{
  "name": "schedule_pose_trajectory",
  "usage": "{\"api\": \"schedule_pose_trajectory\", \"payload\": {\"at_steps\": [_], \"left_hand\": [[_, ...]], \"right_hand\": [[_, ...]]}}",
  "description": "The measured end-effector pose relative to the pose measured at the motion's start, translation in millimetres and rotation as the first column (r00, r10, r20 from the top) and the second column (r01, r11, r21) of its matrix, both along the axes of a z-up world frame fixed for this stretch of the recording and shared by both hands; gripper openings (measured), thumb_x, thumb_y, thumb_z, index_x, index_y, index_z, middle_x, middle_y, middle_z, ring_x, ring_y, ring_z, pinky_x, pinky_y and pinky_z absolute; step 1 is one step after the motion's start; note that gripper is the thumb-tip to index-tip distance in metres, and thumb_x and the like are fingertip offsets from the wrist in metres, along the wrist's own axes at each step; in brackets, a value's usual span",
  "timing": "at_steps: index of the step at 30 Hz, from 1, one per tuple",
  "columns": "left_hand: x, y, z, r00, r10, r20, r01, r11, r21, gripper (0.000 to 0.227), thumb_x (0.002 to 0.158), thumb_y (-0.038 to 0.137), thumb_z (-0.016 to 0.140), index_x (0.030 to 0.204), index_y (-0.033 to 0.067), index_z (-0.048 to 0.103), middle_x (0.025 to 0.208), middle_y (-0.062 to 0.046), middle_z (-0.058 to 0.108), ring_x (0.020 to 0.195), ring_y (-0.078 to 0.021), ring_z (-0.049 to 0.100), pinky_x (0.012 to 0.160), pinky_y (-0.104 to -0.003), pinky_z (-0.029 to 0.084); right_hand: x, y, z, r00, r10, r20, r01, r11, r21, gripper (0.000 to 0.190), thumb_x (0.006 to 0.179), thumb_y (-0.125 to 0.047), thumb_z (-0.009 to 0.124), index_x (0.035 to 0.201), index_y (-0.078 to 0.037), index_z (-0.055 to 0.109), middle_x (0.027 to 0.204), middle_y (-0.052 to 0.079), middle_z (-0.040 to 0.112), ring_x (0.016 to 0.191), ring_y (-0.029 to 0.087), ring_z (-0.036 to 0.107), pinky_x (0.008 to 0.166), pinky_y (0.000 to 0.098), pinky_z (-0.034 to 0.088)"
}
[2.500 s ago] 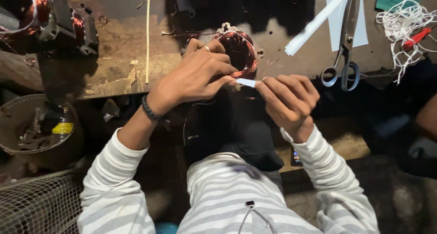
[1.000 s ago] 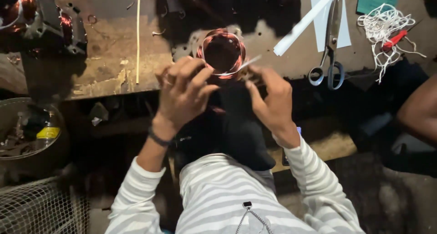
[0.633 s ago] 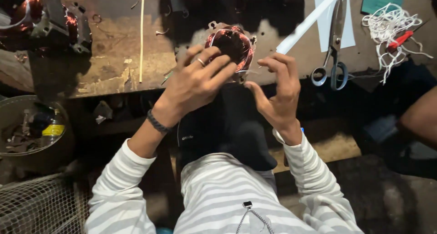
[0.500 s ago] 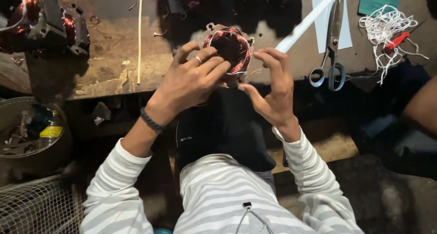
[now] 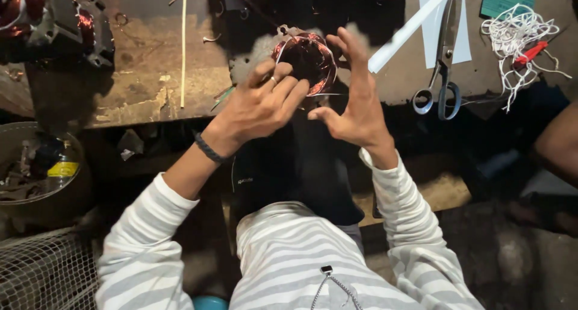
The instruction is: The person works on a copper wire coil at a workbench, pressing and folding a white paper strip around the coil windings and tying it in place with string. They rotate the coil to work around it and press the insulation snugly against the windings by hand.
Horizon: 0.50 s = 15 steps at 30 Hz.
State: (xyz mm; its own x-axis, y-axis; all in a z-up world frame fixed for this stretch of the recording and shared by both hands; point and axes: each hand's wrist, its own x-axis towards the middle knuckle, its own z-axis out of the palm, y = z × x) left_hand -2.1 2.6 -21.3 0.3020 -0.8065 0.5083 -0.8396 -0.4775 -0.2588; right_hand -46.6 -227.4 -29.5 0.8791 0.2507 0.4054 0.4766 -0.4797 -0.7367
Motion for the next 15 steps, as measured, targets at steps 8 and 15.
{"api": "schedule_pose_trajectory", "payload": {"at_steps": [8,15], "left_hand": [[5.3,4.8,-22.8,0.984,-0.086,-0.155,0.056,0.98,-0.188,0.009,0.1,0.017,0.066,0.105,0.0101,0.068,0.091,0.0,0.065,0.112,-0.0189,0.065,0.11,-0.036,0.037],[-1.5,1.9,20.3,0.836,-0.175,-0.521,0.045,0.966,-0.254,0.026,0.09,0.023,0.069,0.112,0.0098,0.072,0.103,-0.005,0.07,0.117,-0.0235,0.061,0.105,-0.041,0.037]], "right_hand": [[-27.3,23.2,-3.3,0.975,-0.216,0.047,0.215,0.976,0.03,0.101,0.083,-0.035,0.094,0.156,-0.004,0.032,0.157,0.02,0.048,0.148,0.035,0.052,0.126,0.0412,0.043],[-42.4,12.9,6.9,0.948,-0.247,0.199,0.258,0.966,-0.031,0.086,0.08,-0.023,0.094,0.149,-0.004,0.047,0.155,0.021,0.048,0.143,0.04,0.053,0.121,0.0457,0.046]]}}
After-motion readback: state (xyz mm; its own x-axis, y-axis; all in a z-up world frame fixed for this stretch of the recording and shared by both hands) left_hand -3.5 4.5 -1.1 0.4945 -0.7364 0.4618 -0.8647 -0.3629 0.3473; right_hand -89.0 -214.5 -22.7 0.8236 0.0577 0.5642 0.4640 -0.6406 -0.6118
